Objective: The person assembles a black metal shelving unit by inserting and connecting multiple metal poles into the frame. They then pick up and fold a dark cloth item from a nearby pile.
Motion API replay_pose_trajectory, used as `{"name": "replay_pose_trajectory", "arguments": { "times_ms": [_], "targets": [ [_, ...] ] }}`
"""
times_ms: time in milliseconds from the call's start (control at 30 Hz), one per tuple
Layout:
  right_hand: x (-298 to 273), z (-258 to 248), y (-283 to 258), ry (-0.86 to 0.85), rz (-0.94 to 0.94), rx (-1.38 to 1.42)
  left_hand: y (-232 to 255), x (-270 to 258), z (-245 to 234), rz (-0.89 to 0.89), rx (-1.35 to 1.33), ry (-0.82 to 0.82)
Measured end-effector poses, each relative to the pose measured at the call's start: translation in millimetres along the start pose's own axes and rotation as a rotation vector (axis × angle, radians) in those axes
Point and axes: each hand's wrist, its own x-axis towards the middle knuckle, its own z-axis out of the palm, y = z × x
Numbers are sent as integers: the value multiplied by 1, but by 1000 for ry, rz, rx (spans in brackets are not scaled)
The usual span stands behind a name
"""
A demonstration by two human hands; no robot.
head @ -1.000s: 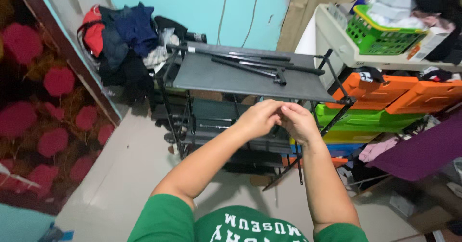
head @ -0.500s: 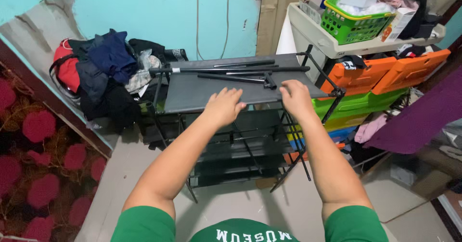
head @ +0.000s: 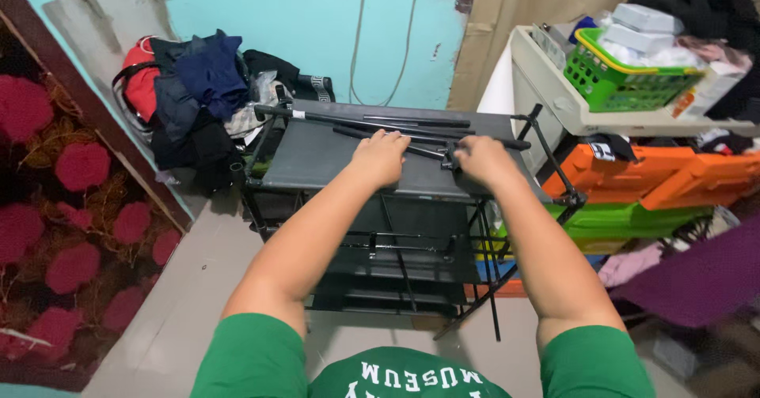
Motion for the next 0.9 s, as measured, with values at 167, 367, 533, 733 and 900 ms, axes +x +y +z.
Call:
{"name": "replay_pose_trajectory", "arguments": {
  "times_ms": [167, 367, 533, 733, 900],
  "targets": [
    [22, 25, 17, -198, 8, 110, -12, 16, 24, -226, 10, -263],
    [28, 15, 56, -365, 158, 297, -12, 22, 7, -215, 86, -192],
    [41, 25, 100, -337, 101, 387, -4, 41, 1, -149, 120, -353],
    [48, 29, 156, -176, 133, 486, -24, 53, -5, -189, 24, -392],
    [69, 37, 152, -106, 391, 460, -45, 58, -4, -195, -1, -252]
  ]
}}
